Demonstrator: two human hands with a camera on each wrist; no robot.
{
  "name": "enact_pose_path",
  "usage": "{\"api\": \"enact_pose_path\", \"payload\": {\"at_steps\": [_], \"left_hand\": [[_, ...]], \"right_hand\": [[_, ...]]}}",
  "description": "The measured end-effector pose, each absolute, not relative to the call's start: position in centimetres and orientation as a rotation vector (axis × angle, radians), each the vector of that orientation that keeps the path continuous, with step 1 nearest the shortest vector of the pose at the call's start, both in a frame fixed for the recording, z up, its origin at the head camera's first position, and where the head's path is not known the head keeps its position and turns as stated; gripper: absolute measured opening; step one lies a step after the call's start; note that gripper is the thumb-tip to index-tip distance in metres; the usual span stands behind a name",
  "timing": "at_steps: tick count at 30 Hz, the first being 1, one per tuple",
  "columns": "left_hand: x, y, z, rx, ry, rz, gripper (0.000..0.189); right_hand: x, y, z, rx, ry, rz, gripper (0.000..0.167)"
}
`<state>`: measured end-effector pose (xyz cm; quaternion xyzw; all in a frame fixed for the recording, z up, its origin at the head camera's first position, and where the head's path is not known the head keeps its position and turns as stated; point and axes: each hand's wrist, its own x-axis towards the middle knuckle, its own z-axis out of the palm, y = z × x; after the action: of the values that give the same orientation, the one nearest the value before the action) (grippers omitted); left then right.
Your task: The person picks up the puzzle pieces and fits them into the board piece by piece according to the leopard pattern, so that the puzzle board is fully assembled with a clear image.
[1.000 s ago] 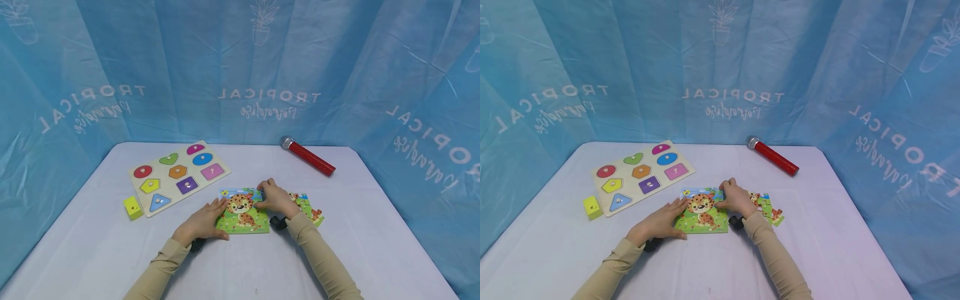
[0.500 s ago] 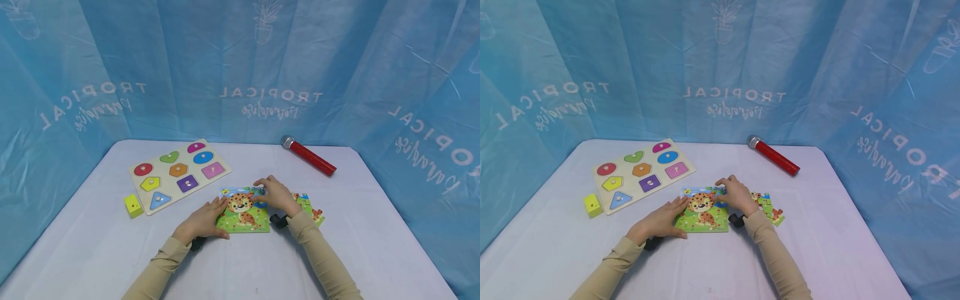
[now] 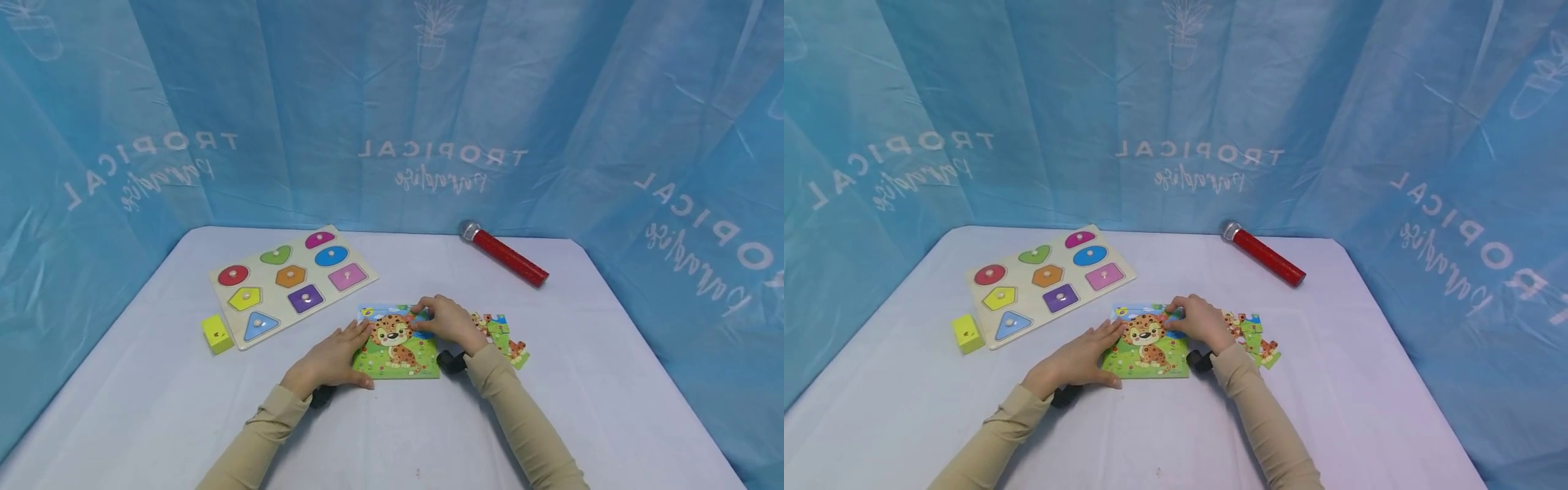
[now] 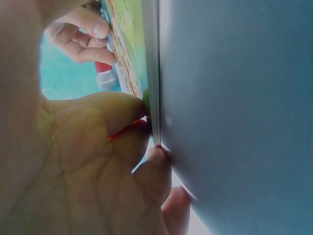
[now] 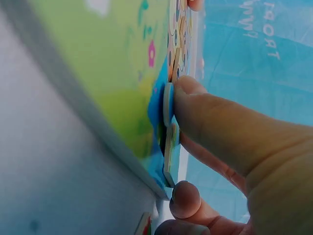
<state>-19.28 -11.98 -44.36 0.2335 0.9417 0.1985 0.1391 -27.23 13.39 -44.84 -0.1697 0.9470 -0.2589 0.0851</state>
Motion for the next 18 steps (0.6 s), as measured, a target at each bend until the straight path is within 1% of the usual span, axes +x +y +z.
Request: {"api": "enact_pose_path", "payload": {"at_steps": [6, 12, 18], "left_hand": [[-19.36, -11.90, -44.31, 0.679, 2.730, 0.569, 0.105], [-19.19, -11.83, -44.21, 0.684, 2.717, 0.595, 0.105], [-19.04, -11.76, -44.40, 0.651, 2.723, 0.578, 0.105]], "right_hand": [[-27.38, 13.56, -44.77, -0.470, 2.828, -0.792, 0.032], [-27.35, 13.70, -45.08, -0.397, 2.835, -0.830, 0.030], [-27.13, 13.81, -45.69, -0.445, 2.857, -0.856, 0.031]]}}
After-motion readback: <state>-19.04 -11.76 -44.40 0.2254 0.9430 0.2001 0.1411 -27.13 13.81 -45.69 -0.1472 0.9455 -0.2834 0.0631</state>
